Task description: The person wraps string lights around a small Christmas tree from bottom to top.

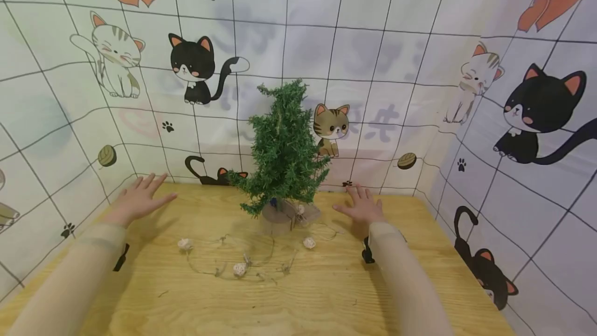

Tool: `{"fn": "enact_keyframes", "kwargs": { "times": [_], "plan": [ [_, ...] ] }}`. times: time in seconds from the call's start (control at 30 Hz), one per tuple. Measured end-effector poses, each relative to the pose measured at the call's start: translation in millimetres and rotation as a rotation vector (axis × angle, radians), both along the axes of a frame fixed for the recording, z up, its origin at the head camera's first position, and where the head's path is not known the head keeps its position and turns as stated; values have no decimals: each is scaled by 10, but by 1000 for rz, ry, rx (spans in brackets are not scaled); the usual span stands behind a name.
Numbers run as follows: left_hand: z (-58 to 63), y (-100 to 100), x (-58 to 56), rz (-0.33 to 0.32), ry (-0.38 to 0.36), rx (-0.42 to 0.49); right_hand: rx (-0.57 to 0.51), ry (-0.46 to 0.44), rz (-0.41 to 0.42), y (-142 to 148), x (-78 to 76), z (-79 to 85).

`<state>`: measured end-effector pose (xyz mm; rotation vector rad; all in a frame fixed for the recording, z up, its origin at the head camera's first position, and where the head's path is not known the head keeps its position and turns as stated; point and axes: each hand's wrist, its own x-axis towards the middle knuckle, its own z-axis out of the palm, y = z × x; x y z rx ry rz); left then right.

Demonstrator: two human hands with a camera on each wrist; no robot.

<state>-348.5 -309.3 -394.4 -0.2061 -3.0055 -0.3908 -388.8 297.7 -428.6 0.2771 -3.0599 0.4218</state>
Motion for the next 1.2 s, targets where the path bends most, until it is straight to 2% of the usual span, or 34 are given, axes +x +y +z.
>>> {"fn": "enact_keyframes", "kwargs": {
  "times": [0.47,0.7,0.93,1.07,1.2],
  "plan": [
    [5,-13,-51,-6,15,-18,6,43,1,77,30,-76],
    [48,43,-87,-11,8,-24,-27,41,-34,101,84,-86],
    [67,57,-178,-11,5,-21,-14,20,-28,70,135,-24],
    [101,77,-182,-17,3,-29,-12,20,-13,23,120,-9],
    [91,123,-136,-53,-21,-48,-60,8,26,-113,161,67]
  ]
}}
